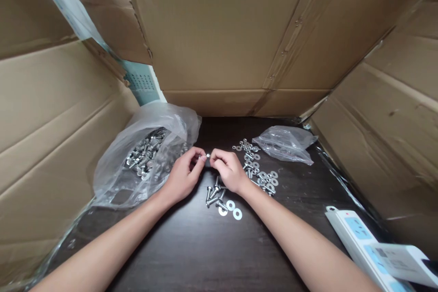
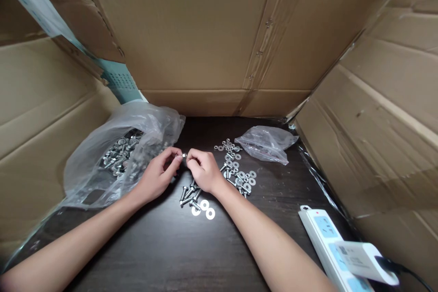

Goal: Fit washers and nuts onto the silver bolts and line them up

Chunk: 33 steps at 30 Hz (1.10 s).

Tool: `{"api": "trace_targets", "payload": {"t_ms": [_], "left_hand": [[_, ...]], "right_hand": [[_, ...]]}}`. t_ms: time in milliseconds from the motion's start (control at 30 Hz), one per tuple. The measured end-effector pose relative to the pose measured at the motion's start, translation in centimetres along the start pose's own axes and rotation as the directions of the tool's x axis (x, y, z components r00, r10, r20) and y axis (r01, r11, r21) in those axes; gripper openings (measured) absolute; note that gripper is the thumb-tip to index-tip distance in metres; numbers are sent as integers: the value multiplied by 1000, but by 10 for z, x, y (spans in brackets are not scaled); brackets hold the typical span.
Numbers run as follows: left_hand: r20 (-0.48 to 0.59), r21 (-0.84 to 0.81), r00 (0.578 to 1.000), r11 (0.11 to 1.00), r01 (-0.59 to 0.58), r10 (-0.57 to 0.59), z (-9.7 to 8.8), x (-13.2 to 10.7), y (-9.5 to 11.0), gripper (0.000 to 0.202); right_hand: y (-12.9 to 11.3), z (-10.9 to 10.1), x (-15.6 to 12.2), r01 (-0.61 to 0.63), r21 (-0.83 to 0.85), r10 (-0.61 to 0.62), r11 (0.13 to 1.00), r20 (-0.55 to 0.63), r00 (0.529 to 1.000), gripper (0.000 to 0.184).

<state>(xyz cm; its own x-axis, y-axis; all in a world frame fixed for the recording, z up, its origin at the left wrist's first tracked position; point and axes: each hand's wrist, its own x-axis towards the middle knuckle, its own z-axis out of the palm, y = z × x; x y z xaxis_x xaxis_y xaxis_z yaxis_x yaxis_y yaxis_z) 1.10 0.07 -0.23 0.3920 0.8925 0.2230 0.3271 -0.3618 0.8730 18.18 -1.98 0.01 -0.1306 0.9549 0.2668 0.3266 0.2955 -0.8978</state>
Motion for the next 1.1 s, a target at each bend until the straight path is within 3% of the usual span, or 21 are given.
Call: {"api": "trace_targets", "payload": {"t_ms": [300, 567, 700, 933, 1100], "left_hand": [[53, 12, 998, 999, -44, 43, 0, 0, 3, 21], [2, 2, 1000, 1000, 13, -13, 1, 1, 1, 22], [16, -12, 1000, 1000, 18, -17, 1, 1, 0, 23], [63, -43, 998, 999, -28, 31, -1, 1, 0, 20], [59, -40, 998, 999, -36, 38, -1, 0, 0, 20]], "right_hand": [[-2, 1, 0, -14, 17, 14, 1000, -2, 1000, 8], [3, 0, -1, 29, -42, -25, 999, 98, 995, 29], [4, 1, -1, 21, -42, -18, 999, 82, 996, 32], [0, 0, 1, -12, 33, 13, 999, -30, 999, 14], [1, 0, 1, -3, 48, 4, 999, -20, 1000, 5]]}}
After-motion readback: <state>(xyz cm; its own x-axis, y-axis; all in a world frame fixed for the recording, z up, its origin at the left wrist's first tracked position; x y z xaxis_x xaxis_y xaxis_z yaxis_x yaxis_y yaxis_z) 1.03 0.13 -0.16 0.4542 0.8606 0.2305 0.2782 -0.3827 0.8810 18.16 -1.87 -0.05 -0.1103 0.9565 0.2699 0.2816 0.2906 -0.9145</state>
